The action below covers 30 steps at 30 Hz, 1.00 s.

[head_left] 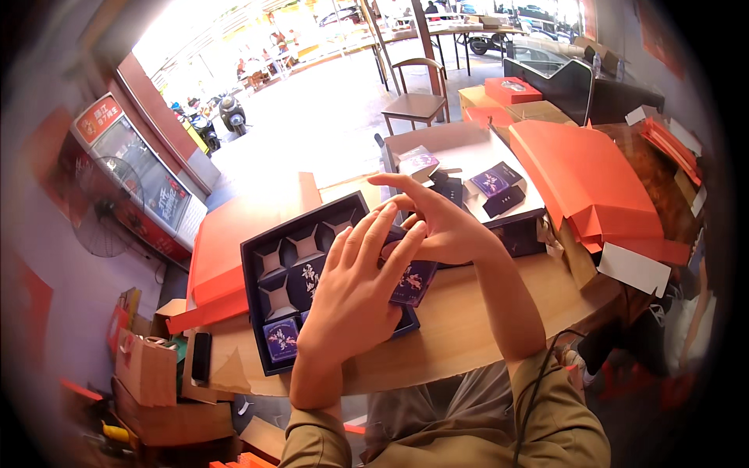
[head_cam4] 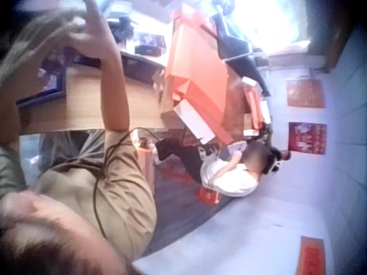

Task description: The person assembles cardboard gift boxes by hand, folding the flaps to form the base and then placing a black partitioned tray and individual small product boxes into each assembled large box.

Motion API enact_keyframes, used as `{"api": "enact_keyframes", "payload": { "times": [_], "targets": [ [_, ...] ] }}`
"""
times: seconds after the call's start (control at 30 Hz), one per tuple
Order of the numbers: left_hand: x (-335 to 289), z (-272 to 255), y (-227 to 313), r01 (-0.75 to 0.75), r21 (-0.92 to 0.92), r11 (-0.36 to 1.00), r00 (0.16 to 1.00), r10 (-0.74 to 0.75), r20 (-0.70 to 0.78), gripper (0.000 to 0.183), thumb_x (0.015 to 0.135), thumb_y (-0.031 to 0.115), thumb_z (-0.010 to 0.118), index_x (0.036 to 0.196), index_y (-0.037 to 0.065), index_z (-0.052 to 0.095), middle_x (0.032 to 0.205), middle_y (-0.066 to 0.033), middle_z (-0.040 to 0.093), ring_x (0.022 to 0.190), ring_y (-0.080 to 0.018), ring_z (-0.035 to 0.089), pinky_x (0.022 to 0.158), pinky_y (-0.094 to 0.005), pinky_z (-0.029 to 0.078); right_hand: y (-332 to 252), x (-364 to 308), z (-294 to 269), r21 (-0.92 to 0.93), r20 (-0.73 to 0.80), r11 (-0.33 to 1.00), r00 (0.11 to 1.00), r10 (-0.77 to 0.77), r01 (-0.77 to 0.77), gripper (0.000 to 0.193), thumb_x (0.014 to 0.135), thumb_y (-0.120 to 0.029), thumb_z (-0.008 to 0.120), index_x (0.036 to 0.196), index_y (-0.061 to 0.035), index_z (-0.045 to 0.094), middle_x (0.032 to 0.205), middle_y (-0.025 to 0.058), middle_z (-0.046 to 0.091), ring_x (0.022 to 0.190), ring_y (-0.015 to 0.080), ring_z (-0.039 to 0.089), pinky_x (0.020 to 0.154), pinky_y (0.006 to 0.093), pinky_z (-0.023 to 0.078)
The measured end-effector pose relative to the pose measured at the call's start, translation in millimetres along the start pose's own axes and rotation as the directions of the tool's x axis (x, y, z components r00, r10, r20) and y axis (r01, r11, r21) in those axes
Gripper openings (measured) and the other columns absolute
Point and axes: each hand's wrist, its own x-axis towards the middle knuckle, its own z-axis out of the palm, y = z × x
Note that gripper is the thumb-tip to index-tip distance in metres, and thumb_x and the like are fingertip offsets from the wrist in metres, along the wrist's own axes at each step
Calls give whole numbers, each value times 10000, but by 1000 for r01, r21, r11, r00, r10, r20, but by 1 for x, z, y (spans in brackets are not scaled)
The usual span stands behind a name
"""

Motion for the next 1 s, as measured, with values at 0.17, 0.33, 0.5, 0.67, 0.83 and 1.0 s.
{"api": "enact_keyframes", "payload": {
  "times": [0.17, 0.33, 0.5, 0.67, 0.83, 1.0],
  "targets": [
    [4, 3, -7, 174, -57, 983, 982, -177, -71, 992, 614, 191, 901, 1508, 112, 480, 1292, -153, 574, 1214, -379, 606, 1030, -504, 505, 0, 1, -6, 146, 18, 987, 997, 71, -73, 878, 940, -342, 748, 1644, -118, 275, 1380, 155, 607, 1064, 146, 640, 870, 303, 555],
    [8, 17, -25, 192, -339, 921, 918, -291, -270, 982, 642, 204, 913, 1473, 54, 411, 1284, -190, 585, 1114, -349, 659, 934, -446, 560, 6, 3, -16, 436, -17, 898, 997, 70, -56, 825, 993, -449, 627, 1667, -150, 257, 1466, 123, 562, 1249, 179, 612, 1015, 359, 532],
    [3, 27, -20, 84, -795, 601, 906, -379, -191, 1021, 649, 79, 897, 1482, 41, 307, 1329, -217, 575, 1167, -322, 651, 1000, -412, 529, 19, 7, -3, 486, 101, 867, 992, 70, -111, 767, 1041, -399, 631, 1648, -80, 286, 1433, 108, 575, 1278, 166, 580, 1056, 370, 504],
    [8, 18, -21, 212, -524, 825, 884, -390, -256, 1212, 621, 95, 931, 1595, 10, 215, 1588, -239, 376, 1468, -367, 415, 1214, -486, 357, 7, 5, 2, 404, -158, 913, 987, -2, 66, 672, 992, -292, 743, 1528, -42, 426, 1268, 104, 668, 1117, 144, 666, 930, 317, 568],
    [9, 25, -28, 160, -148, 976, 891, -207, -404, 1124, 685, 155, 897, 1602, 47, 256, 1623, -273, 324, 1520, -456, 316, 1233, -565, 286, 20, 13, 2, 6, -392, 1000, 919, 31, -31, 681, 917, -344, 830, 1412, -6, 507, 1128, 122, 717, 977, 149, 715, 805, 298, 603],
    [14, 26, -26, 178, 40, 983, 948, -161, -276, 1059, 662, 152, 905, 1560, 33, 356, 1535, -225, 459, 1435, -431, 433, 1173, -551, 370, 27, 14, 8, -183, -293, 983, 954, -56, 2, 620, 947, -326, 751, 1460, -84, 502, 1103, 94, 689, 855, 165, 706, 692, 291, 586]
  ]
}}
